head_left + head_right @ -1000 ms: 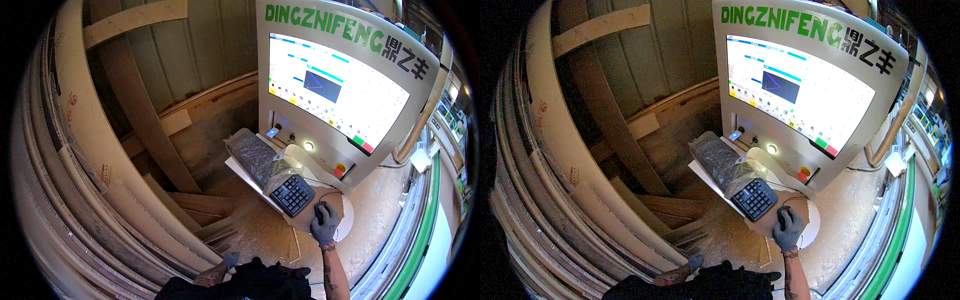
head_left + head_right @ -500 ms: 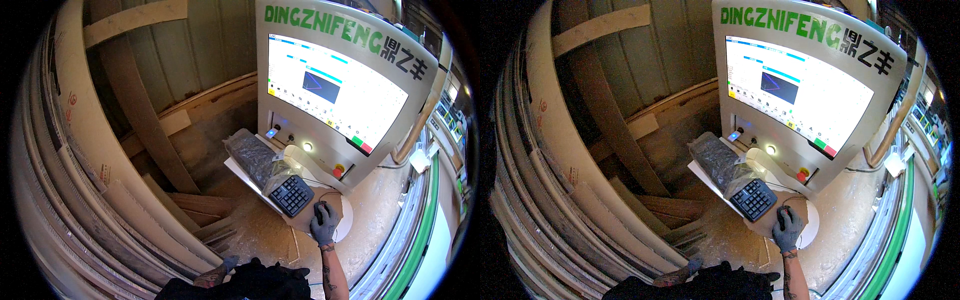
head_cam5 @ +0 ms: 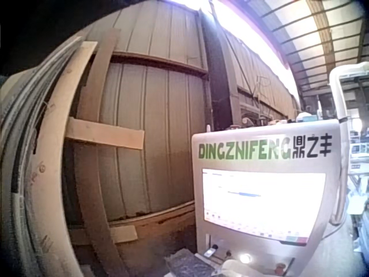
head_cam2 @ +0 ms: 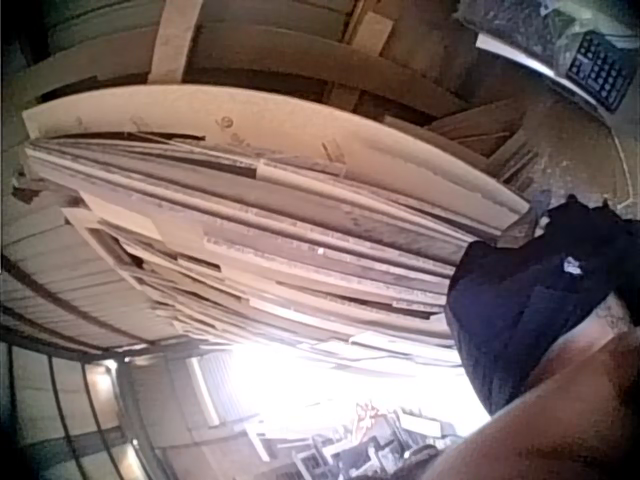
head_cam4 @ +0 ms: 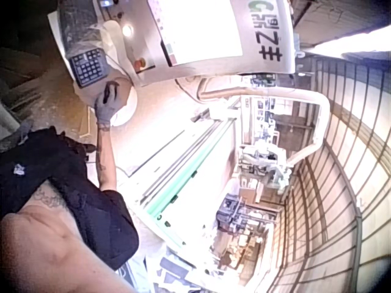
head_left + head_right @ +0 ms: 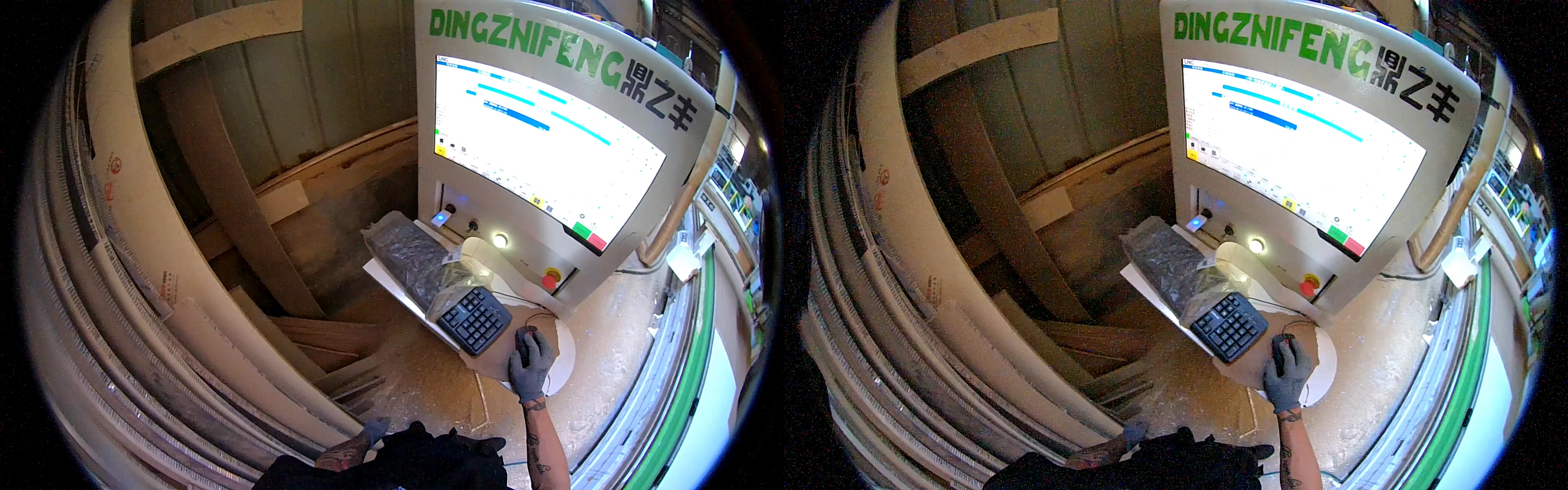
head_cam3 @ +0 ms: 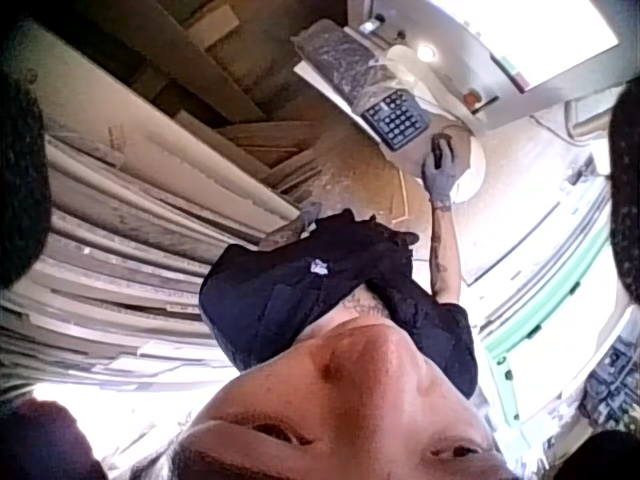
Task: The person operates a CNC machine's control panel, then places a large white board onto the machine bed and secures it with green clamps. They remove the board, apply adhesive tape to its edge, and reposition it. Finally, they apply a label to the board's surface.
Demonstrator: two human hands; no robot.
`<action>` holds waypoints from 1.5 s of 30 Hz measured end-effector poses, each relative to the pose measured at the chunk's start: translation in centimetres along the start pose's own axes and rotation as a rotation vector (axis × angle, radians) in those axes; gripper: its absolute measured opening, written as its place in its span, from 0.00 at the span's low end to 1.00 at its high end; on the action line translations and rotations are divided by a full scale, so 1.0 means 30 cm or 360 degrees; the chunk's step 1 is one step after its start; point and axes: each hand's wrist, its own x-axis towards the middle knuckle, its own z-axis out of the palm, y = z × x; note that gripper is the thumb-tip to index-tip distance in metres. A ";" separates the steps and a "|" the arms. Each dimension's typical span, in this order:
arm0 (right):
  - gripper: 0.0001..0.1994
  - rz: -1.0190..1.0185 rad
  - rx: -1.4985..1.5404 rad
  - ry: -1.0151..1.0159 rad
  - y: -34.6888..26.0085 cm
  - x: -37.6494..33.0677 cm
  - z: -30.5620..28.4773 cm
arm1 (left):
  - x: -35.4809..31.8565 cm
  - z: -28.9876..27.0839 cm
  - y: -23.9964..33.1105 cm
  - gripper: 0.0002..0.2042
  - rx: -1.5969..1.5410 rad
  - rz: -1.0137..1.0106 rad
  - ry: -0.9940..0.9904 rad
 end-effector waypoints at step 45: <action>0.21 0.0005 0.0028 0.0026 0.007 0.002 0.009 | 0.056 0.003 -0.049 0.24 0.0675 0.0339 -0.0106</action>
